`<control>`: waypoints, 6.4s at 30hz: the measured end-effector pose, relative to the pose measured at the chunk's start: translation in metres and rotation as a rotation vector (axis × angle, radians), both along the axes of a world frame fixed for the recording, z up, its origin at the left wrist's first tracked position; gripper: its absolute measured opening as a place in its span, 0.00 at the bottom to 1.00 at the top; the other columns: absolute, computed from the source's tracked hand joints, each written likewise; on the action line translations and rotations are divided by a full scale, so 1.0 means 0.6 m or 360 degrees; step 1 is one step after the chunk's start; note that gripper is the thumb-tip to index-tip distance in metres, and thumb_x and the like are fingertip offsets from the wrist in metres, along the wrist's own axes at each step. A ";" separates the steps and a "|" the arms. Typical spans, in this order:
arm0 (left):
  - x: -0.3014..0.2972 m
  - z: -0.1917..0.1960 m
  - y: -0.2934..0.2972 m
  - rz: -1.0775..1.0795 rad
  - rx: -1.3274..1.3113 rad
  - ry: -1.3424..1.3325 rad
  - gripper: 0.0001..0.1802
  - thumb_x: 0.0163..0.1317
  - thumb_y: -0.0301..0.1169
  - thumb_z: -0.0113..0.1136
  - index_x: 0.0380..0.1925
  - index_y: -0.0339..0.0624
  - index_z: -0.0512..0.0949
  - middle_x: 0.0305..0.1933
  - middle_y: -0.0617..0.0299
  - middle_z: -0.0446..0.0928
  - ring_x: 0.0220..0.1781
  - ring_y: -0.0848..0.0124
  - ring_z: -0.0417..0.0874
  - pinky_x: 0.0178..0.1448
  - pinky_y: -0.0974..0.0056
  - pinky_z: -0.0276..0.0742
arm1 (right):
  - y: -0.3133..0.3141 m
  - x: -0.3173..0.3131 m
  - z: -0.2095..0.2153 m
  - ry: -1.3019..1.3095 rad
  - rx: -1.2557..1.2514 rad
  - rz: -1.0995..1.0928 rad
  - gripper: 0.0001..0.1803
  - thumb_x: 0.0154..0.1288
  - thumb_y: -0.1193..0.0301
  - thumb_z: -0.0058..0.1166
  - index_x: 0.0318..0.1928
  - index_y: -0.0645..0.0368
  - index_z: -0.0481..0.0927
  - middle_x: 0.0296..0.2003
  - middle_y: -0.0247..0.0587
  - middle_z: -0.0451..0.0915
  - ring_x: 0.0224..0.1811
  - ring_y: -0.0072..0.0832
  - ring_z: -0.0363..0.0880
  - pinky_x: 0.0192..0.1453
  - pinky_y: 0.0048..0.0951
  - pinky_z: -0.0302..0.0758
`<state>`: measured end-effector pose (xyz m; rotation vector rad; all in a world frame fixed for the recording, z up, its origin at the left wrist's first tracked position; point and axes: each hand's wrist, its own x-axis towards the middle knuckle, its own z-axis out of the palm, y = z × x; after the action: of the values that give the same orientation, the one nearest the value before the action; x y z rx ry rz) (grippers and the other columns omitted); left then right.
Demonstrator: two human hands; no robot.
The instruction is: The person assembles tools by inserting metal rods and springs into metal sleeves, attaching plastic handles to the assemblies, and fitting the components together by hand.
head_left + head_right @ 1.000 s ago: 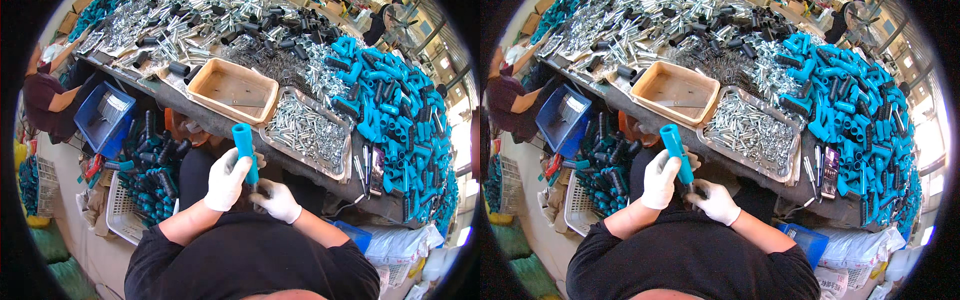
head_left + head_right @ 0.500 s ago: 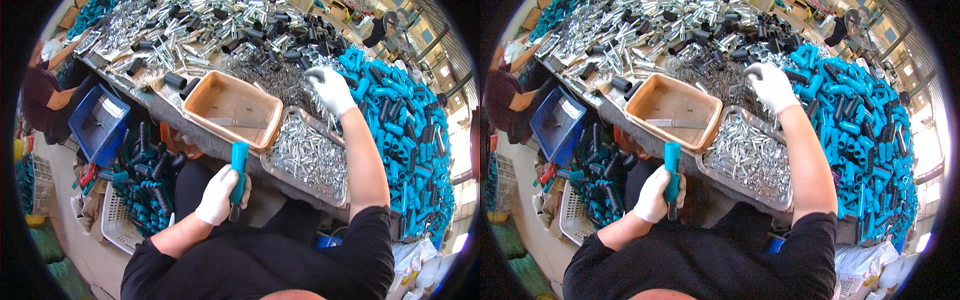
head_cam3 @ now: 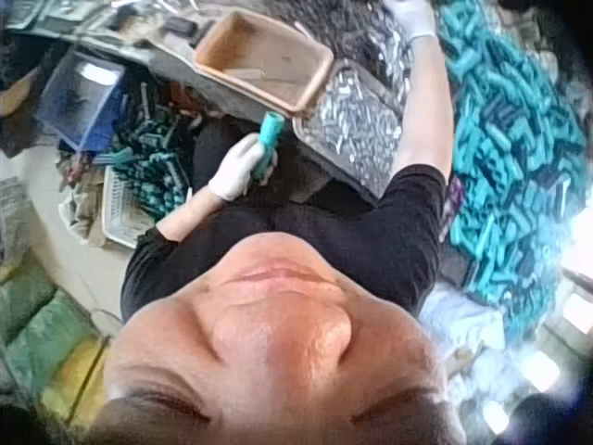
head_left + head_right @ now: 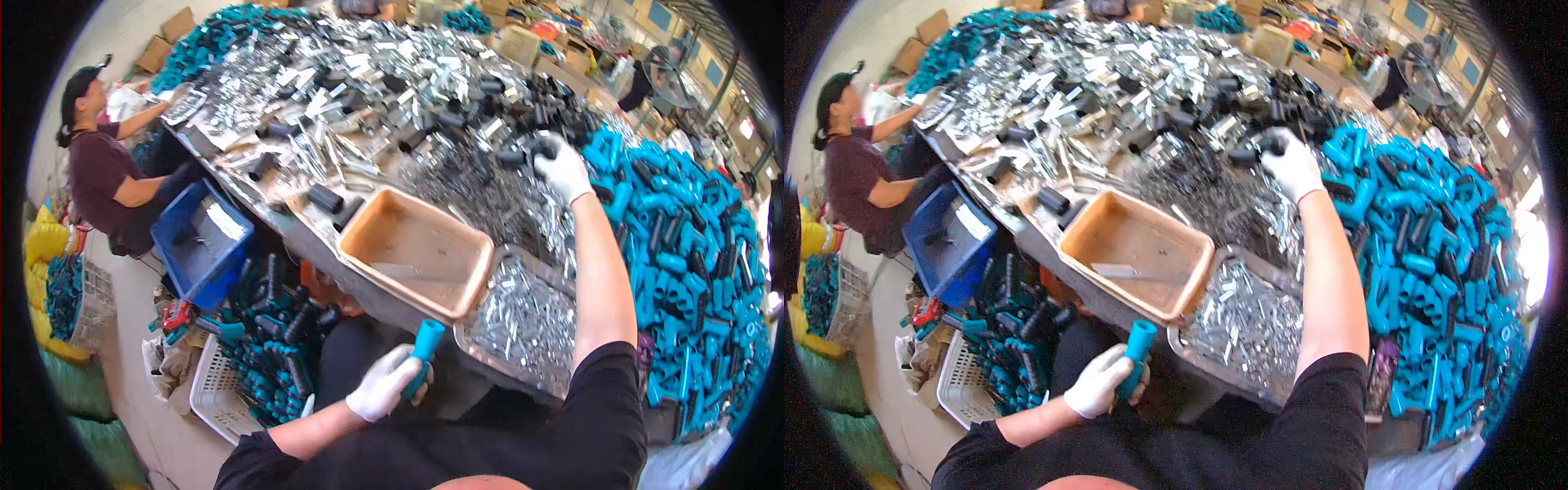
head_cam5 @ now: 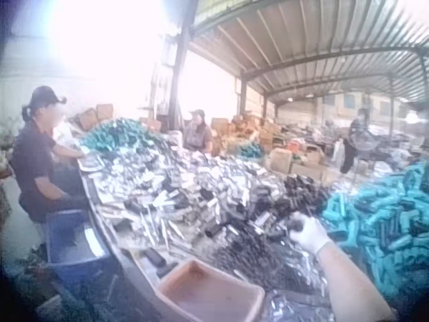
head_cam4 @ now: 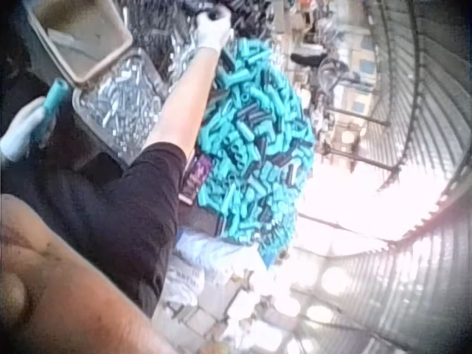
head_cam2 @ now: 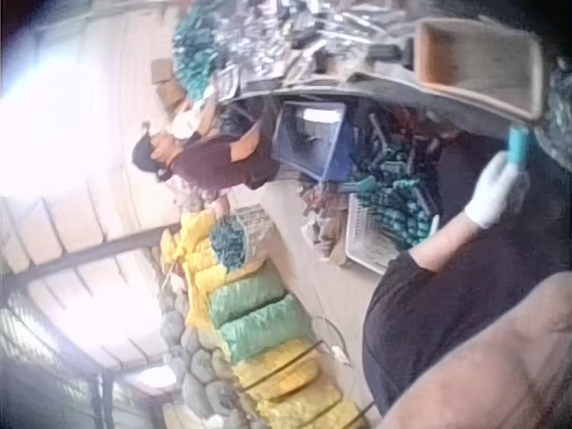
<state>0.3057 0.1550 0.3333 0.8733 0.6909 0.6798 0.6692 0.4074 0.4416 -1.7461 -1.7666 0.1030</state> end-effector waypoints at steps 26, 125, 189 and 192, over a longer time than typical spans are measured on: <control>0.021 0.023 -0.102 -0.0749 0.0310 0.0240 0.18 0.66 0.40 0.54 0.44 0.35 0.71 0.29 0.65 0.72 0.25 0.80 0.70 0.29 0.72 0.68 | -0.555 -0.181 -0.028 0.0460 -0.0862 0.1168 0.22 0.48 0.77 0.52 0.48 0.60 0.73 0.41 0.45 0.75 0.45 0.36 0.76 0.52 0.33 0.73; 0.026 0.024 -0.089 -0.0244 0.0903 0.0711 0.20 0.52 0.43 0.67 0.33 0.39 0.74 0.26 0.54 0.75 0.28 0.64 0.76 0.38 0.62 0.73 | -0.589 -0.111 0.083 0.0968 -0.0614 0.0461 0.31 0.55 0.68 0.62 0.57 0.70 0.70 0.47 0.42 0.78 0.49 0.26 0.76 0.56 0.27 0.72; 0.060 0.027 -0.128 -0.0801 0.1456 0.0856 0.16 0.49 0.33 0.68 0.36 0.38 0.77 0.28 0.48 0.79 0.30 0.56 0.81 0.41 0.59 0.77 | -0.557 -0.191 0.093 0.0524 -0.0535 0.1315 0.16 0.68 0.68 0.44 0.51 0.58 0.78 0.52 0.44 0.78 0.58 0.36 0.75 0.68 0.37 0.63; 0.039 0.041 -0.115 -0.0467 0.1330 0.0901 0.15 0.50 0.31 0.68 0.36 0.37 0.78 0.28 0.50 0.79 0.30 0.64 0.82 0.39 0.60 0.77 | -0.563 -0.173 0.051 0.0971 -0.0669 0.0929 0.18 0.69 0.66 0.43 0.54 0.59 0.77 0.53 0.47 0.77 0.58 0.36 0.74 0.67 0.35 0.65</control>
<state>0.3290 0.0861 0.3580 1.9467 0.7547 0.4404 0.5651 0.0694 0.4724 -1.1903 -1.7808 1.1903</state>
